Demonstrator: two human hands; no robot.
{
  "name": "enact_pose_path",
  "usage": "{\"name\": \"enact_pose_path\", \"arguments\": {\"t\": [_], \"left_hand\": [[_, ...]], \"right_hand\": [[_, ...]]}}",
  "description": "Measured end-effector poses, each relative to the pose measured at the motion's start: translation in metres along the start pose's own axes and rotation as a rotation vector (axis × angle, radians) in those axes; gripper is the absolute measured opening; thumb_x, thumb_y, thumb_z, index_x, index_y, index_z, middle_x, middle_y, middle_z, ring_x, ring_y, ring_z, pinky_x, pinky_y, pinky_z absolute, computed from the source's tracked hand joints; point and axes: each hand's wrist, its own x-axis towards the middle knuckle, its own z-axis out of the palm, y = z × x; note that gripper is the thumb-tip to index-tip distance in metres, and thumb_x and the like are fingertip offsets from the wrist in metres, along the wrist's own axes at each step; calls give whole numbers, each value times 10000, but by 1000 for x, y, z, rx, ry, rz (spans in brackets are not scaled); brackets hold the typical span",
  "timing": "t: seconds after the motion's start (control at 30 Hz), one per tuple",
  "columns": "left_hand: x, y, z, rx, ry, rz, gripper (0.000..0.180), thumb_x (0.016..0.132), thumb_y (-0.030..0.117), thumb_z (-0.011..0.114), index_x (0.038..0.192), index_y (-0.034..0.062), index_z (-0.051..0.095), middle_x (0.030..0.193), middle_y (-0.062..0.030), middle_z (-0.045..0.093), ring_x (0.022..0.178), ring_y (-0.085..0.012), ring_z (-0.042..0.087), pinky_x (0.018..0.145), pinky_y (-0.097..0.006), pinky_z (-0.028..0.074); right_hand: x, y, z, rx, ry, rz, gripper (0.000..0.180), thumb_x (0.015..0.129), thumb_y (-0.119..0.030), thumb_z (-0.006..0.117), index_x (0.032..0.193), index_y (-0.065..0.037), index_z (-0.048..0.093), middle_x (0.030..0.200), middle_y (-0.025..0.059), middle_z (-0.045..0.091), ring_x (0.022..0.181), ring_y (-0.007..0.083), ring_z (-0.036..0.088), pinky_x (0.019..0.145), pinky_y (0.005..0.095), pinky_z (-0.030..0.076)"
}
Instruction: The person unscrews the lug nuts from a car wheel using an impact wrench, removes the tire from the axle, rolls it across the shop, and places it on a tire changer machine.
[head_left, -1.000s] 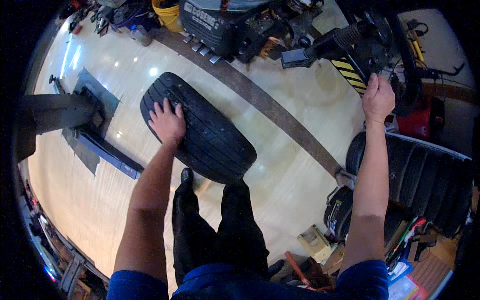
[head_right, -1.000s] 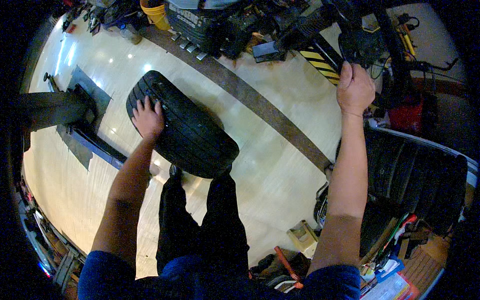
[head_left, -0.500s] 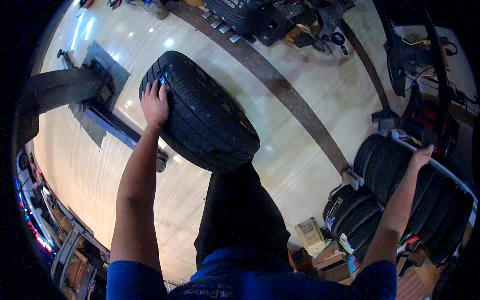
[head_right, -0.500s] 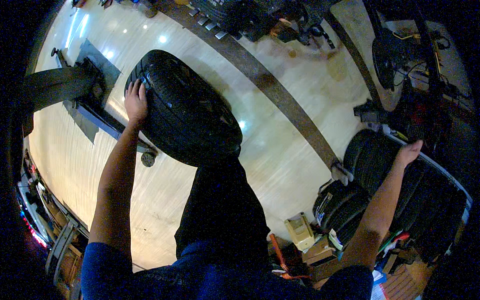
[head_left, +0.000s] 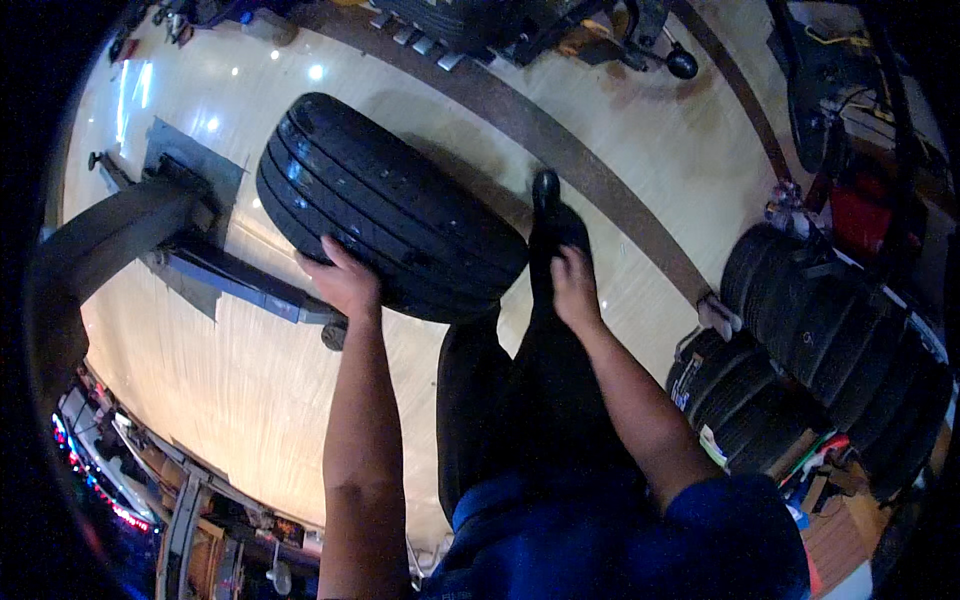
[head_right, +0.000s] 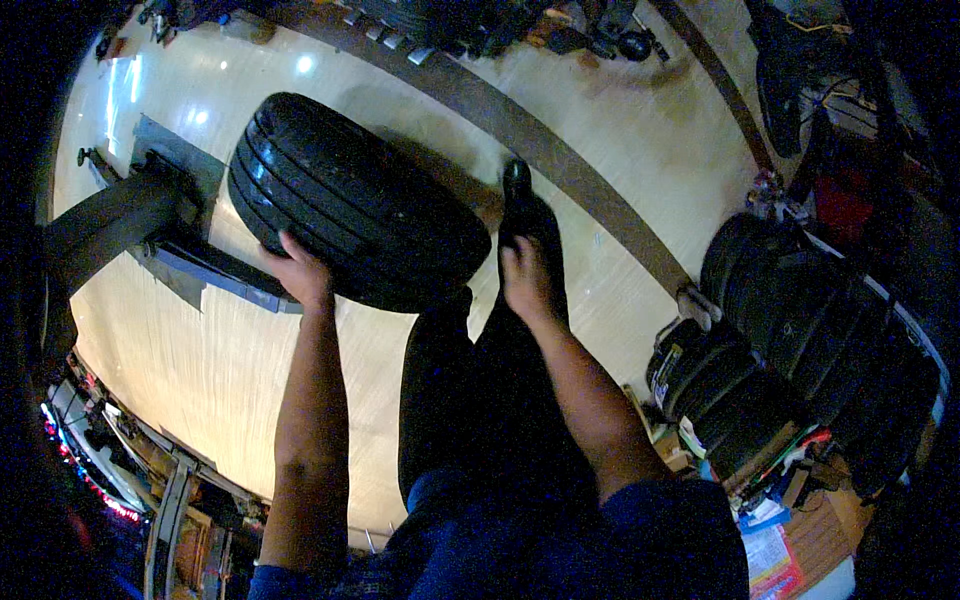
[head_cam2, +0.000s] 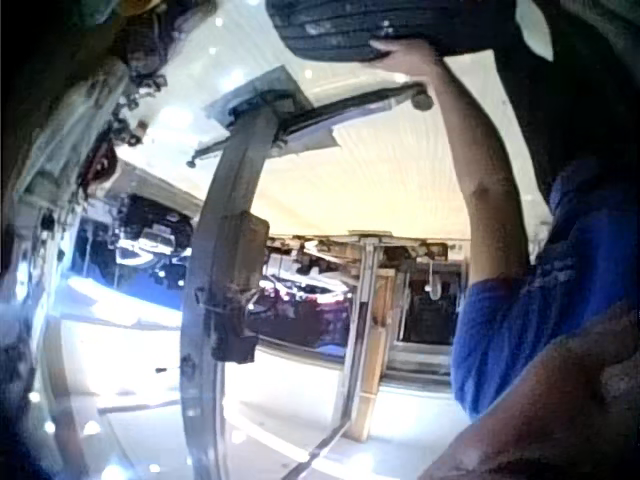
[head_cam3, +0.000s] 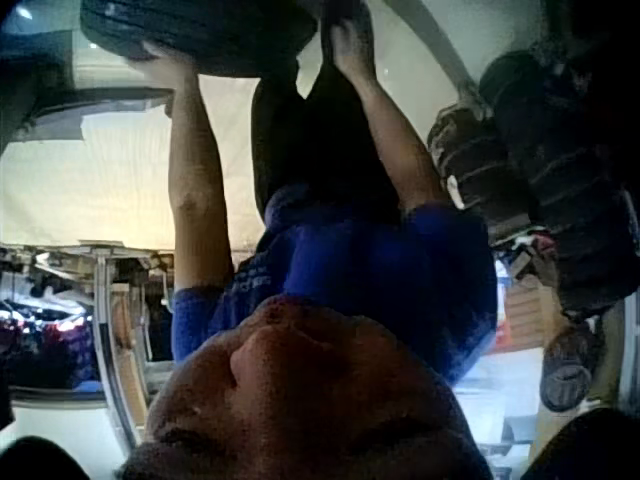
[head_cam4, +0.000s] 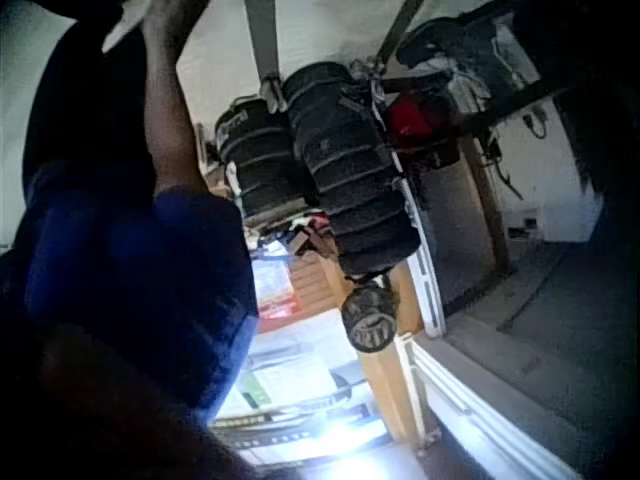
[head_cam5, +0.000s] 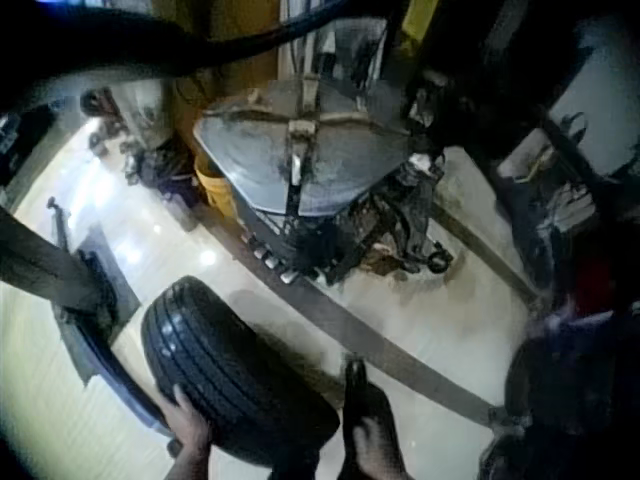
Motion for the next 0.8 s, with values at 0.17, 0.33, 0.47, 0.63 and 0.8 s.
{"name": "enact_pose_path", "arguments": {"t": [0.17, 0.33, 0.47, 0.63, 0.8], "left_hand": [[33, -1, 30, -61, -27, 49, 687, 907, 454, 396, 1309, -91, 282, 1325, -295, 341, 1212, -395, 364, 1005, -385, 292], [94, -107, -20, 301, -59, 493, 576, 926, 397, 359, 1298, -42, 340, 1292, -203, 402, 1179, -296, 400, 994, -374, 308], [112, -98, -39, -177, -210, 57, 537, 926, 376, 313, 1300, -6, 367, 1280, -170, 419, 1173, -276, 409, 982, -368, 336], [125, -133, -42, -308, -155, -132, 473, 933, 320, 314, 1268, 3, 418, 1207, -130, 489, 1091, -251, 477, 936, -354, 386], [127, -165, -52, -289, -128, -141, 454, 935, 314, 304, 1261, 27, 439, 1163, -129, 522, 1063, -242, 498, 916, -349, 403]], "right_hand": [[65, 13, 59, 123, -81, 21, 516, 920, -378, 406, 1255, 15, 397, 1286, 245, 413, 1211, 364, 386, 1011, 397, 307], [53, 11, 93, 147, -236, -105, 430, 916, -351, 416, 1169, -12, 494, 1209, 230, 494, 1113, 369, 482, 932, 416, 393], [62, 34, 90, 72, -387, -95, 379, 917, -322, 416, 999, -1, 601, 1034, 203, 602, 993, 347, 556, 866, 415, 425], [106, 93, 75, 336, -551, 443, 633, 913, -546, 287, 1137, -2, 519, 1025, 151, 592, 894, 241, 579, 757, 343, 461], [118, 86, 48, 346, -578, 734, 612, 899, -559, 324, 1145, -30, 509, 890, 88, 606, 704, 160, 585, 603, 299, 481]]}}
